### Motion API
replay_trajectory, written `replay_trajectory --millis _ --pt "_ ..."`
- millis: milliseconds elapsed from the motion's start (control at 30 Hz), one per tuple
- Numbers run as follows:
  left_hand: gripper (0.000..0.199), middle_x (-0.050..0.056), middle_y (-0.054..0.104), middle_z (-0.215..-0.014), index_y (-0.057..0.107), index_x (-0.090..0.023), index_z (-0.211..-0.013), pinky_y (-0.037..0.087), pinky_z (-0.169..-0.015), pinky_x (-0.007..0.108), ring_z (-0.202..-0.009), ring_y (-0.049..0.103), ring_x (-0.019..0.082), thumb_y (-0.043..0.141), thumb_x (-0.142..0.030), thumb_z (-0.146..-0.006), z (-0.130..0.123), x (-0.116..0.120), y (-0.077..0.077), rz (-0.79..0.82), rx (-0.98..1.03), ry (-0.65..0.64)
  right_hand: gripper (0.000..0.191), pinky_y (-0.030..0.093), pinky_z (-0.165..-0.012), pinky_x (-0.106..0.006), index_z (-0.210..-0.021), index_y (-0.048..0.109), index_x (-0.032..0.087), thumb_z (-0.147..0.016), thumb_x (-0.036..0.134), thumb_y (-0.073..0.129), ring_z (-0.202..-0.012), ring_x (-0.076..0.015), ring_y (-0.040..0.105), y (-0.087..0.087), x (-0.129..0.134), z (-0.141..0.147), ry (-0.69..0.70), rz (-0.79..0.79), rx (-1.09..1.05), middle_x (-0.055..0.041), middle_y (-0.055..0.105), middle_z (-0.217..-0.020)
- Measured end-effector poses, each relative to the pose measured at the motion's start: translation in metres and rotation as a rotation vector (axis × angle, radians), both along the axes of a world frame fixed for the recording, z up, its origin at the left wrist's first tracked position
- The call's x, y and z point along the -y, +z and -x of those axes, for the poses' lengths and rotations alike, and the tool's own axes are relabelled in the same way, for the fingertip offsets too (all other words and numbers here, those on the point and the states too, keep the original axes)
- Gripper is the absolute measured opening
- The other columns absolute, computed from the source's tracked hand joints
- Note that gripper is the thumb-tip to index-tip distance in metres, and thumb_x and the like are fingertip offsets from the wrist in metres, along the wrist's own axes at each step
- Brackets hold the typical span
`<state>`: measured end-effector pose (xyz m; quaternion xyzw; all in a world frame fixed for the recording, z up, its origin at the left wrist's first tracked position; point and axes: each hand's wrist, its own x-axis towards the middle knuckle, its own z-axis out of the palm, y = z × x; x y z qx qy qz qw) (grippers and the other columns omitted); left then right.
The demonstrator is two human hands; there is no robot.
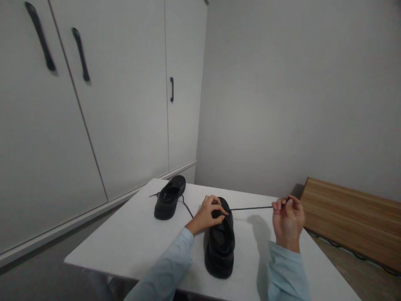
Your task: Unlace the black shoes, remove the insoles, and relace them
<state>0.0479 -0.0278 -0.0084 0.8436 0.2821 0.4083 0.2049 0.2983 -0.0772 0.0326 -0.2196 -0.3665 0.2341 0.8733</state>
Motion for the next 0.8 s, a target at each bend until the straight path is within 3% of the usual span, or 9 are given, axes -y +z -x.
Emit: replay_trajectory --millis 133,267,367,533,800 --pt "0.016 0.004 0.05 -0.099 0.072 -0.026 -0.086 0.037 -0.096 0.036 -0.101 0.043 0.02 0.069 -0.019 -0.072 0.001 0.0 0.0 0.011 0.003 -0.008 0.016 0.034 -0.047 -0.021 -0.086 0.061 0.022 -0.074 0.029 0.07 -0.05 -0.0066 0.044 -0.004 0.001 -0.002 0.05 0.097 0.168 0.0052 0.05 -0.064" --pt "0.019 0.004 0.05 -0.099 0.072 -0.026 -0.089 0.037 -0.096 0.034 -0.101 0.043 0.019 0.069 -0.02 -0.072 0.001 0.0 0.0 0.015 0.0 -0.025 0.023 0.036 -0.047 -0.024 -0.092 0.064 0.018 -0.077 0.036 0.067 -0.05 -0.0091 0.045 -0.011 -0.001 0.003 0.053 0.376 0.526 0.0031 0.051 -0.062" --pt "0.019 0.004 0.049 -0.099 0.071 -0.026 -0.09 0.036 -0.096 0.035 -0.102 0.043 0.02 0.07 -0.021 -0.071 0.0 0.0 0.0 0.021 -0.004 -0.029 0.034 0.038 -0.048 -0.024 -0.1 0.061 0.018 -0.074 0.038 0.069 -0.053 -0.0109 0.048 -0.013 -0.004 0.016 0.221 0.513 0.782 0.0026 0.054 -0.065" --pt "0.022 0.003 0.049 -0.099 0.07 -0.027 -0.091 0.037 -0.096 0.035 -0.102 0.043 0.02 0.07 -0.021 -0.07 -0.001 0.001 0.001 0.043 0.002 -0.016 0.03 0.038 -0.05 -0.023 -0.096 0.058 0.018 -0.074 0.036 0.069 -0.053 -0.01 0.045 -0.019 -0.009 0.038 0.382 0.543 0.959 0.0056 0.05 -0.06" --pt "0.025 0.003 0.049 -0.1 0.068 -0.025 -0.091 0.037 -0.096 0.035 -0.102 0.044 0.02 0.07 -0.018 -0.068 -0.002 0.003 0.003 0.056 0.028 -0.007 0.028 0.036 -0.05 -0.022 -0.094 0.058 0.019 -0.073 0.033 0.069 -0.051 -0.0097 0.043 -0.025 -0.013 0.046 0.406 0.552 0.984 0.0076 0.048 -0.057"
